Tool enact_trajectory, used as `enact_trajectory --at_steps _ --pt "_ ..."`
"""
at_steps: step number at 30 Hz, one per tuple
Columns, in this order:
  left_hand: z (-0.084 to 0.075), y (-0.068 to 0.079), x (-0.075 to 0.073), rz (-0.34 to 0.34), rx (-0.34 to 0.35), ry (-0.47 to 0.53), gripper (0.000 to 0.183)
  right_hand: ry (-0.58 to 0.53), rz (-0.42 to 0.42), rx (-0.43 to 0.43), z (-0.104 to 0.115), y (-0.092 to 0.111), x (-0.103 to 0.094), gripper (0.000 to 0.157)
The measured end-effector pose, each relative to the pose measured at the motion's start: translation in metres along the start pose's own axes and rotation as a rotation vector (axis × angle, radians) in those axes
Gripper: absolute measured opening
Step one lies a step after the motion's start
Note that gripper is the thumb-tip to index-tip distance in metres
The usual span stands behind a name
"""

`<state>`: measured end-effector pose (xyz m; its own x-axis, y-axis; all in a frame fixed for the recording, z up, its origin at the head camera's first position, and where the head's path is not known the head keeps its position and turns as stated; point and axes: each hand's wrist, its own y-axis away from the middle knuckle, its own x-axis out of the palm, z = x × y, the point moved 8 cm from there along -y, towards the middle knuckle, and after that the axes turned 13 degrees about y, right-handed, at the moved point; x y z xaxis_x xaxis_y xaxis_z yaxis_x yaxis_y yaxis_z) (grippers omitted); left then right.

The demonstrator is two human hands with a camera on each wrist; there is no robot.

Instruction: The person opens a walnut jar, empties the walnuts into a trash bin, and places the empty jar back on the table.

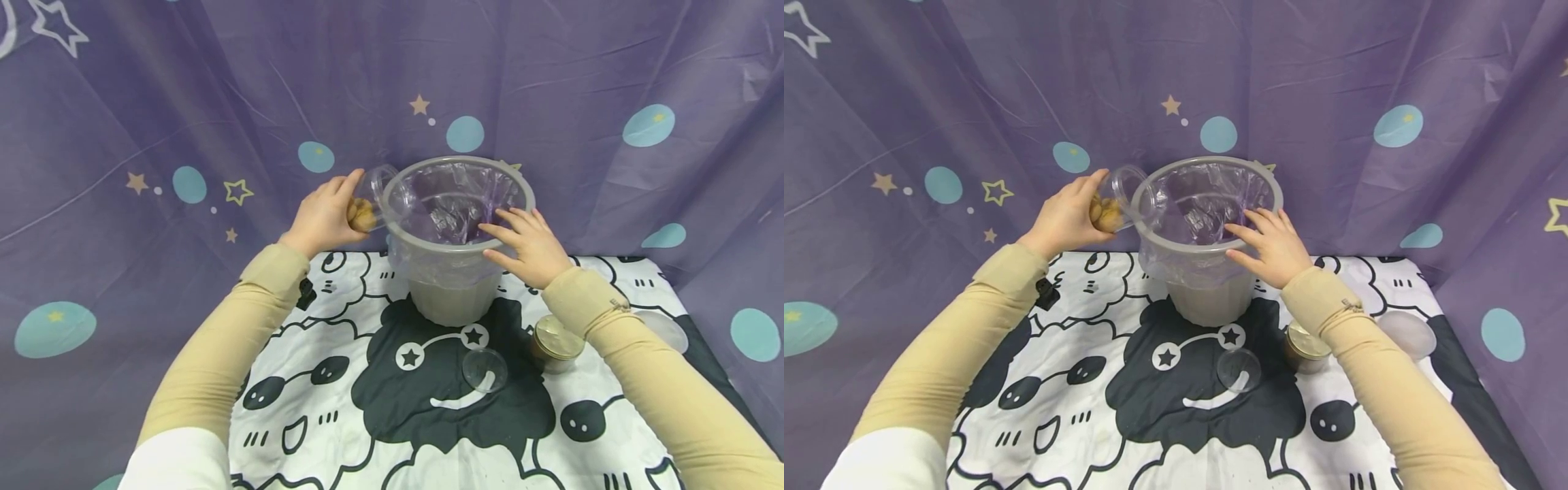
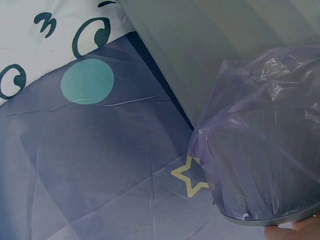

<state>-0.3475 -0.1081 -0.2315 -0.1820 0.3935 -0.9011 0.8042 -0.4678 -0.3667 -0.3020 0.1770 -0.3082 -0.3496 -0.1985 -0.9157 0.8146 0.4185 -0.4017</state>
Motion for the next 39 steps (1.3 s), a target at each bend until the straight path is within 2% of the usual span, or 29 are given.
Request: enact_trajectory --at_steps 12,25,39 --pt "-0.006 -0.007 0.001 0.049 0.024 -0.045 0.104 -0.002 0.000 0.004 -0.001 0.001 0.000 0.050" --pt "-0.023 -0.015 -0.004 0.054 0.125 -0.155 0.100 -0.005 -0.003 0.009 0.000 0.002 -0.002 0.050" --pt "-0.023 -0.015 0.000 0.070 0.130 -0.185 0.102 0.011 0.011 0.004 -0.001 0.000 0.002 0.052"
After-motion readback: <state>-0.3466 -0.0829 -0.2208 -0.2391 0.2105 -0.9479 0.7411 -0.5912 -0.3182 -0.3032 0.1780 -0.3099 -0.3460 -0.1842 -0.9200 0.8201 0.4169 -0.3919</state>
